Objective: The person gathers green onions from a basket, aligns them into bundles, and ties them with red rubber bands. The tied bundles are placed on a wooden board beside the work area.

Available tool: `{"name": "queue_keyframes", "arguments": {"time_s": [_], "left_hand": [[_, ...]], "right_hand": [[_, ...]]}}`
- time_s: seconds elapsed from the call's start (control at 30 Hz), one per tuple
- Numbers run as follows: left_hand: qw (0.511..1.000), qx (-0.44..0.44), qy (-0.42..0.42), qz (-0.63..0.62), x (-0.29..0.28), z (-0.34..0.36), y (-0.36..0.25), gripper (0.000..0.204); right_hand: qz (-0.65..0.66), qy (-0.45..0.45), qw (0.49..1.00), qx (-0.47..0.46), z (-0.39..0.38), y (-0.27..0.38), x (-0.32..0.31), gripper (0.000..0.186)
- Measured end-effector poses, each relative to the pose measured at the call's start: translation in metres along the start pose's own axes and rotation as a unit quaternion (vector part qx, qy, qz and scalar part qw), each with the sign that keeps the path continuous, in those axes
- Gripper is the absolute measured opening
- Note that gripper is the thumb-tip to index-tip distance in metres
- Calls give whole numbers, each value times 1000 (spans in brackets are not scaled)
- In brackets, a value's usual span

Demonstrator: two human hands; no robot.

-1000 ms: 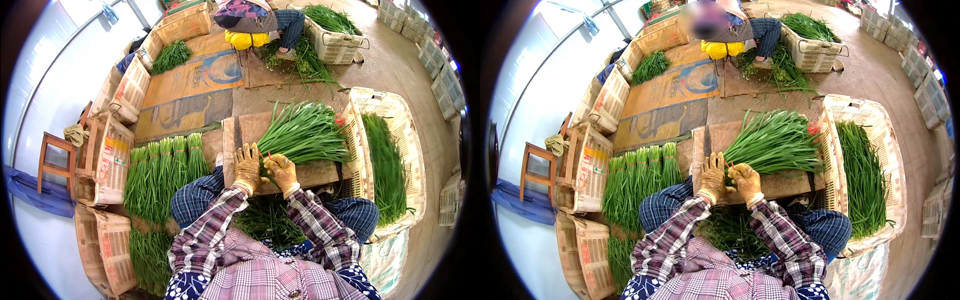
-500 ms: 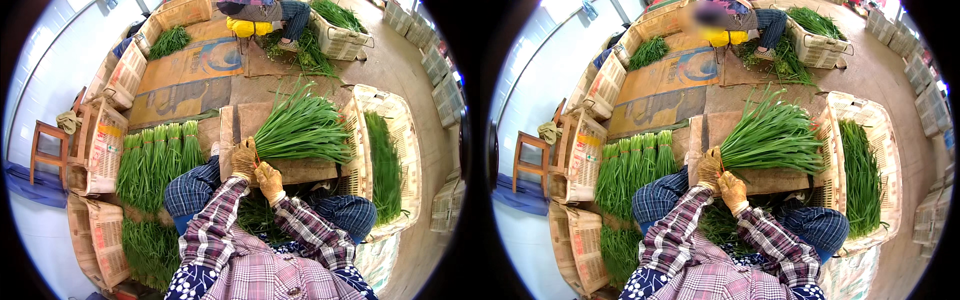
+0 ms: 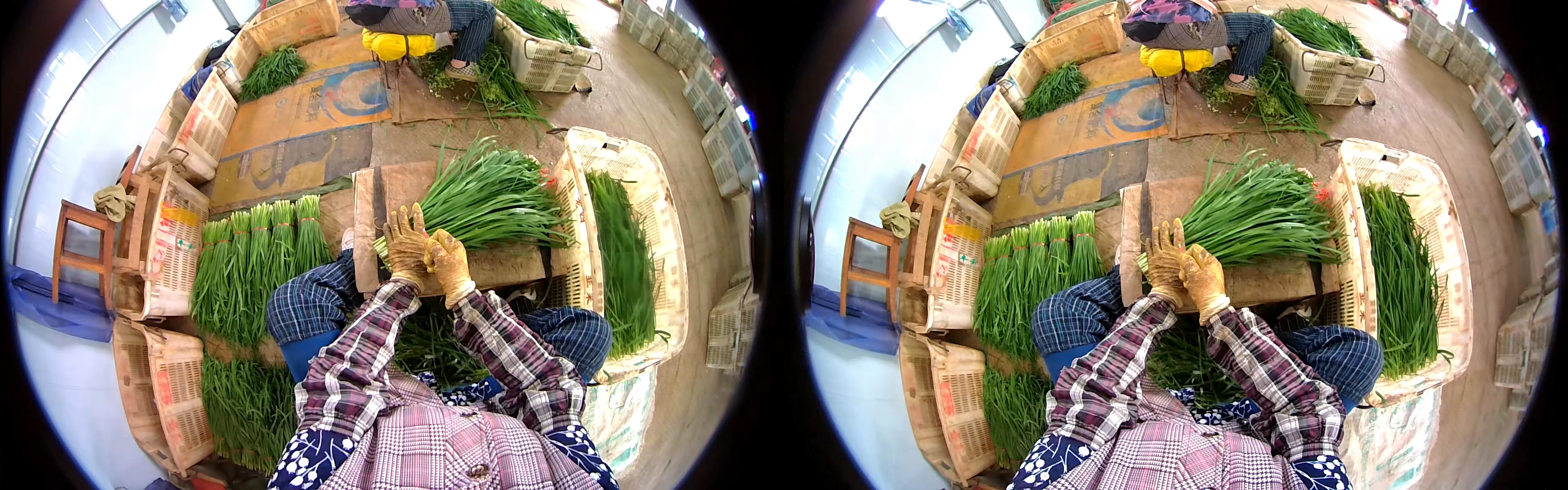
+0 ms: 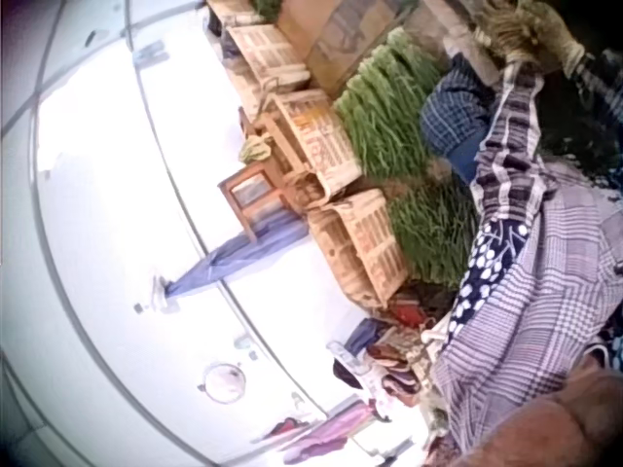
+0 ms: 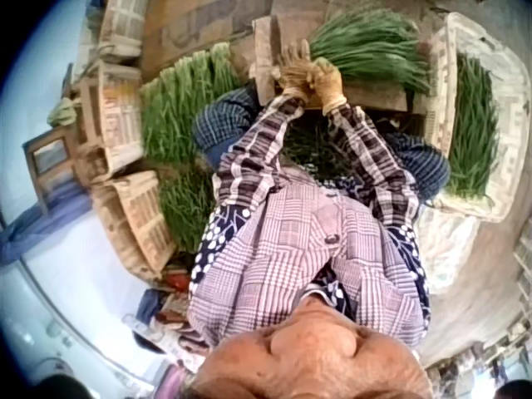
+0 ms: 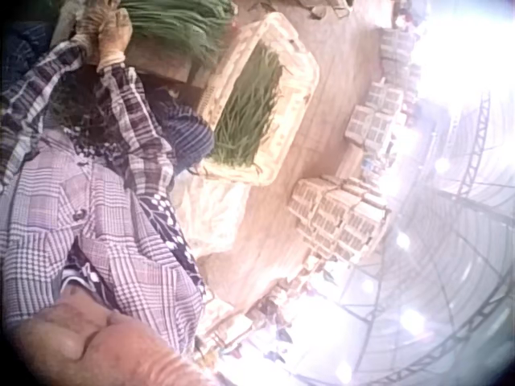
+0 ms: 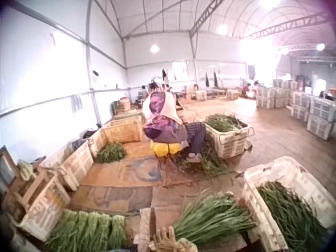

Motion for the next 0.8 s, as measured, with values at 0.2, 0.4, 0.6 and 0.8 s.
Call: {"name": "queue_keyframes", "arguments": {"time_s": [0.2,0.4,0.6,0.8], "left_hand": [[996,47,-58,44,30,15,35,82],[993,69,-13,-95,-7,5,23,104],[991,115,-60,-24,-4,-6,16,111],[990,125,-59,23,16,-3,25,113]], "right_hand": [[-412,-8,907,-85,-19,-31,-5,10],[-371,6,923,-102,-43,-47,-25,14],[-373,6,923,-92,-53,-56,-22,9],[-519,15,837,-175,-51,-70,-13,6]]}}
Point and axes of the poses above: each hand's wrist, its own z-axis towards the middle knuckle, its own x-axis out of the palm, y = z × x, the point moved 1 cm from there along z, towards the middle knuckle, and after that the axes turned 15 degrees about y, right-handed, at the moved point
